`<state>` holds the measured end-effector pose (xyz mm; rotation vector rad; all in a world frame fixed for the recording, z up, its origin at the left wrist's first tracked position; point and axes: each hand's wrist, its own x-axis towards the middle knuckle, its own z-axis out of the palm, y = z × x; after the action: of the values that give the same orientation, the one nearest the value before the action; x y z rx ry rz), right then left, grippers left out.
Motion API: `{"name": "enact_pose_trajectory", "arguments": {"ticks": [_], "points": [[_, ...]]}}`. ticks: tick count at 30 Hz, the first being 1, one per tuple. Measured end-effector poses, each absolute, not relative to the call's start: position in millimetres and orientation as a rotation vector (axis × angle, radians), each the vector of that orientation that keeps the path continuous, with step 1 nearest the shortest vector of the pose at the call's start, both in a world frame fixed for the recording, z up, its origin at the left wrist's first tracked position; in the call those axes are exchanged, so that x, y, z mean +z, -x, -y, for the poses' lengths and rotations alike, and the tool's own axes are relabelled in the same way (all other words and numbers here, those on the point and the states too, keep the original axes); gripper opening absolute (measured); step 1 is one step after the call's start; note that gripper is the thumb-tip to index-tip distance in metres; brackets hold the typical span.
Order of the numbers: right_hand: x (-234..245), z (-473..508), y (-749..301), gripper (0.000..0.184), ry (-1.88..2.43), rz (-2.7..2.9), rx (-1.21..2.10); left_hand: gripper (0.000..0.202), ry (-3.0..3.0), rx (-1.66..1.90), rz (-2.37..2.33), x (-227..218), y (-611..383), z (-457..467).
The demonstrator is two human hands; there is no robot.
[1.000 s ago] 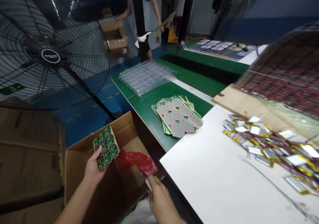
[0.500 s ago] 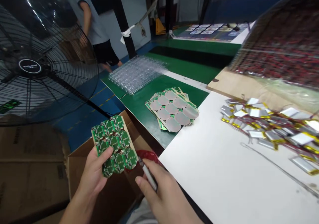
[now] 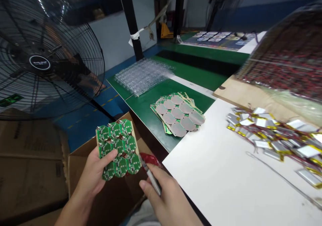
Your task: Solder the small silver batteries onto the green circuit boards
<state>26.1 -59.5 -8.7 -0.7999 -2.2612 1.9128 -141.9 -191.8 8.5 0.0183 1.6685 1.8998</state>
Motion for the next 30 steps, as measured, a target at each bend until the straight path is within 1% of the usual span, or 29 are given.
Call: {"name": "enact_pose_trajectory", "arguments": {"ticks": [4,11,14,16,17,20,21,22,24,26,28,30], "points": [[-8,61,-26,0.049,0.827,2.218,1.934,0.043,-0.038,1.892,-1.66,8,141,192],[-12,61,-30,0.05,0.79,2.182,1.983,0.045,-0.019,1.886,-1.642,8,140,189],[-15,62,-32,0.047,0.835,2.185,1.917,0.042,-0.025,1.868,-1.637,8,138,191],[-18,62,-33,0.044,0.841,2.194,1.942,0.041,-0.023,1.854,-1.632,6,136,193],[-19,62,-35,0.044,0.832,2.177,2.023,0.041,-0.018,1.85,-1.614,5,135,194],[-24,61,-39,0.053,0.715,1.971,2.497,0.043,0.037,1.844,-1.491,-3,133,196],[-24,60,-39,0.055,0.671,1.909,2.596,0.044,0.059,1.846,-1.454,-6,132,197],[-25,60,-39,0.055,0.65,1.899,2.611,0.044,0.077,1.85,-1.435,-8,132,197],[-23,58,-36,0.052,0.659,1.994,2.449,0.044,0.089,1.847,-1.456,-12,131,199],[-21,57,-30,0.053,0.671,2.081,2.284,0.045,0.062,1.828,-1.518,-12,132,202],[-18,56,-23,0.059,0.623,2.094,2.254,0.044,0.033,1.821,-1.568,-10,131,204],[-18,56,-17,0.061,0.589,2.105,2.251,0.043,0.014,1.83,-1.582,-7,130,207]]}}
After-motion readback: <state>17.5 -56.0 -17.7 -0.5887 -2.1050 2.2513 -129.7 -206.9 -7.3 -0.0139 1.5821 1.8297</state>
